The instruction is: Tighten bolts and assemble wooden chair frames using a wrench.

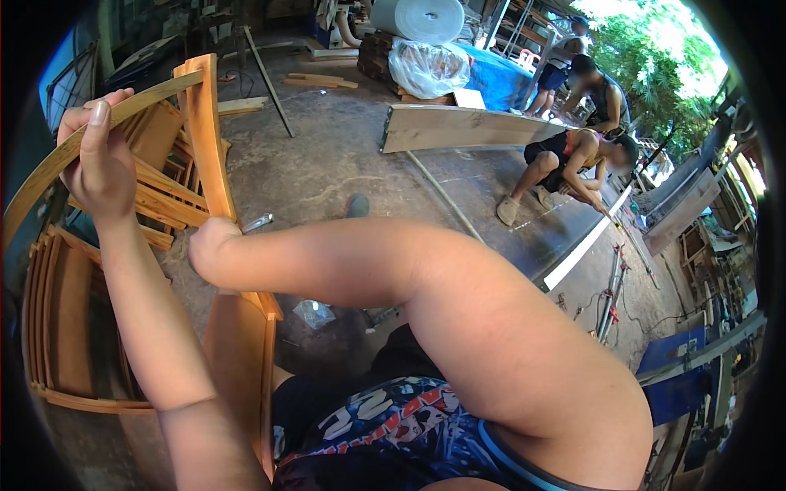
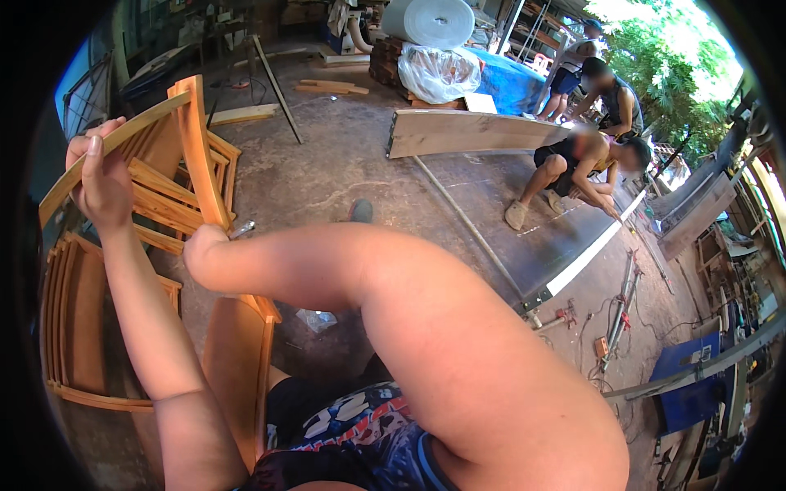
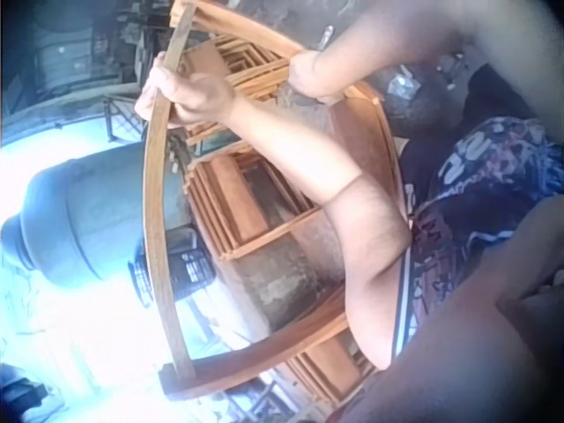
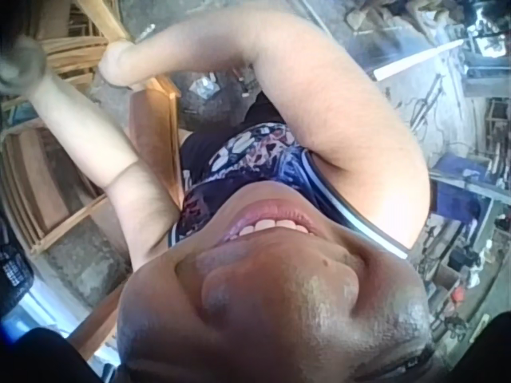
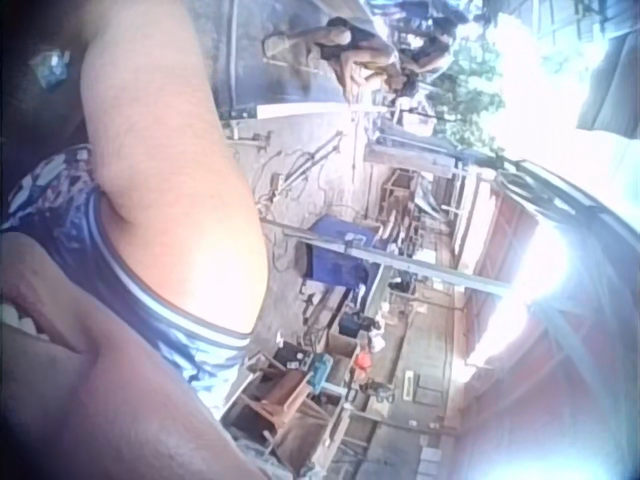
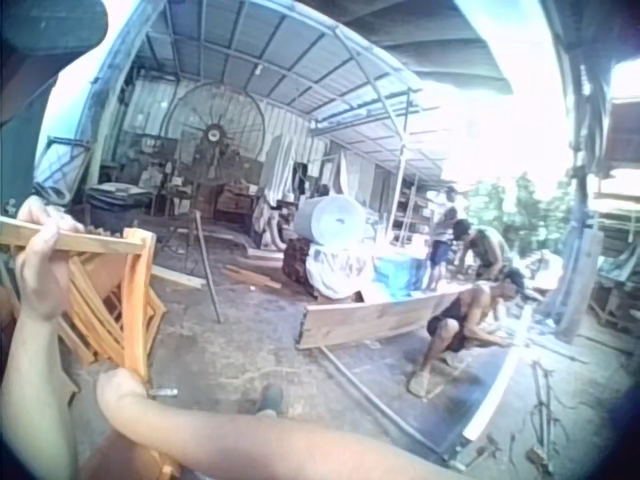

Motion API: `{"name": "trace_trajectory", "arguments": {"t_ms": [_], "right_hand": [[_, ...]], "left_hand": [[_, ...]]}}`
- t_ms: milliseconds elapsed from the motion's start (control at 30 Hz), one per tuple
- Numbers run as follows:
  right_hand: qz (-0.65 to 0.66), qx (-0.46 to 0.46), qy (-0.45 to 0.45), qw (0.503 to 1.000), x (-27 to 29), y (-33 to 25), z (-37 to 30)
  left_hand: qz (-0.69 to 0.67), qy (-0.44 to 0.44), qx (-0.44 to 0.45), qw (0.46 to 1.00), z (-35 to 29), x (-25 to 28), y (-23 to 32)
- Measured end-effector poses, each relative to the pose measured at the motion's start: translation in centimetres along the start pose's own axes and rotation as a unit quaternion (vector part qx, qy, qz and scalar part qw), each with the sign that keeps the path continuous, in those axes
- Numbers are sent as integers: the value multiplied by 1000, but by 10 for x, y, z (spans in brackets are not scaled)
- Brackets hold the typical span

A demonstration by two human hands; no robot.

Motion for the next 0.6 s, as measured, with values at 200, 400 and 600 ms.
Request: {"name": "trace_trajectory", "arguments": {"t_ms": [200,400,600], "right_hand": [[58,-40,64,995,-15,6,8],[3,8,62,998,-4,-5,-3],[33,20,20,999,-7,-1,7]], "left_hand": [[13,-9,-6,1000,5,5,4],[7,-13,-2,1000,2,7,8],[4,-16,-1,1000,1,0,6]]}}
Point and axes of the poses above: each hand's wrist, its own z-axis towards the middle knuckle, its own x-axis out of the back of the hand, y = z × x, the point moved 9 cm from there along z, towards the middle knuckle, and after that the axes turned 3 degrees about -y, right-handed, at the moved point
